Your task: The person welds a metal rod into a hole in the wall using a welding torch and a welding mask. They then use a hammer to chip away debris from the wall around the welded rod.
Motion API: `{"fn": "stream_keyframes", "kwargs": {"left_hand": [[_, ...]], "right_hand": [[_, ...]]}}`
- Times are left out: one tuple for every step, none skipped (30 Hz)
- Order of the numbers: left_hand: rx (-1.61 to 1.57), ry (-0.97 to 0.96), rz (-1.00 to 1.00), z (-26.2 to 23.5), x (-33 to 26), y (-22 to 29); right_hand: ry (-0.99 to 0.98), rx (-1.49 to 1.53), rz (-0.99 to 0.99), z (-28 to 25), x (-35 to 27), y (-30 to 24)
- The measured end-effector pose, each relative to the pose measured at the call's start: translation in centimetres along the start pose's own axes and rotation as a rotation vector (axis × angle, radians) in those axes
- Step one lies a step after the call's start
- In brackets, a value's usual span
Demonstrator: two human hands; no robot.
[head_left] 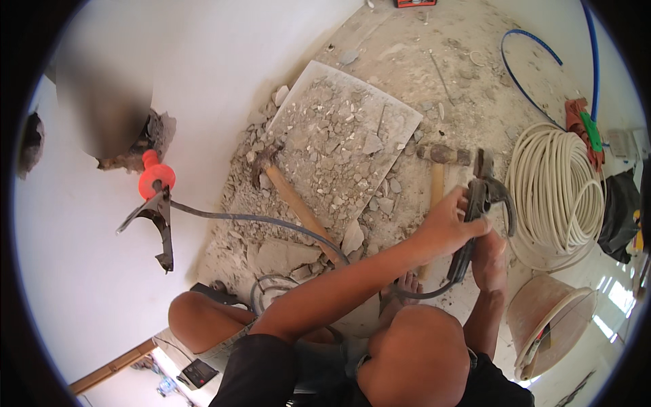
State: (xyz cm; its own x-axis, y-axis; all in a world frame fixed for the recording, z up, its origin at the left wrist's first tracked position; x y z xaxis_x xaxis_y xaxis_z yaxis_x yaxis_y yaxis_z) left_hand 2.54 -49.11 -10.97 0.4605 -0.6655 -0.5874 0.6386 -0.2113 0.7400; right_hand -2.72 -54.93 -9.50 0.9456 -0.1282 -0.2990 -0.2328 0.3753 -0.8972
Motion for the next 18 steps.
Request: {"fn": "stream_keyframes", "kwargs": {"left_hand": [[-0.025,-0.006,0.035,0.2,-0.2,0.0],[-0.049,-0.027,-0.009,0.1,-0.3,-0.5],[-0.074,-0.046,-0.052,-0.3,-0.3,-0.8],[-0.096,-0.066,-0.092,-0.6,-0.5,-0.7],[0.004,-0.022,0.091,-1.3,-0.3,-0.1],[0.106,0.028,0.272,-1.8,-0.1,-0.3],[0.214,0.086,0.443,-2.1,-0.8,0.4],[0.244,0.105,0.463,-2.5,-1.1,-0.2],[0.273,0.109,0.489,-2.8,-1.6,-0.1],[0.304,0.111,0.515,-3.0,-2.0,0.0],[0.451,0.184,0.519,-3.3,-2.3,0.0],[0.601,0.253,0.523,-3.3,-2.7,0.0],[0.733,0.296,0.544,-2.9,-2.9,0.7],[0.596,0.188,0.519,-2.5,-2.6,0.7],[0.494,0.097,0.493,-2.6,-2.0,0.8],[0.394,0.001,0.460,-2.7,-1.4,0.9],[0.527,-0.020,0.507,-3.2,-0.9,2.9],[0.663,-0.028,0.553,-4.7,0.3,5.1]], "right_hand": [[-0.001,-0.036,0.089,-0.3,-0.2,0.8],[-0.009,-0.073,0.171,-0.5,-0.1,1.5],[-0.052,-0.057,0.293,-1.4,0.0,3.5],[-0.094,-0.041,0.412,-1.5,0.1,5.0],[-0.116,0.200,0.321,-0.7,0.6,4.7],[-0.134,0.442,0.230,0.2,0.9,4.3],[-0.147,0.689,0.143,0.6,1.0,3.8],[-0.165,0.771,0.183,1.0,0.7,4.2],[-0.171,0.846,0.213,0.9,0.4,4.5],[-0.176,0.923,0.239,1.0,0.1,4.6],[-0.179,0.861,0.176,1.2,0.5,4.3],[-0.180,0.799,0.110,1.9,1.0,3.7],[-0.159,0.712,0.032,2.1,1.1,2.2],[-0.153,0.685,0.073,2.2,0.7,1.9],[-0.173,0.682,0.100,2.0,0.8,2.1],[-0.188,0.679,0.125,1.8,0.9,2.3],[-0.196,0.748,0.082,2.0,1.4,1.9],[-0.154,0.721,0.094,1.0,1.6,2.6]]}}
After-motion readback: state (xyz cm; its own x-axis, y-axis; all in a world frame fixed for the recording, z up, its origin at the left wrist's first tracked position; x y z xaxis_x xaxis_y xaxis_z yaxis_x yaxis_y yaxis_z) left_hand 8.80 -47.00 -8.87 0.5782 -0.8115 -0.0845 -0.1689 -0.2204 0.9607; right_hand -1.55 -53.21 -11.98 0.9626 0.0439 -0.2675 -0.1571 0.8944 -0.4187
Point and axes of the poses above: each hand's wrist, its own x-axis towards the middle knuckle, its own z-axis out of the palm, y = z × x, the point moved 9 cm from there along x, towards the middle knuckle, and after that the axes turned 2 degrees about -y, right-handed, at the moved point
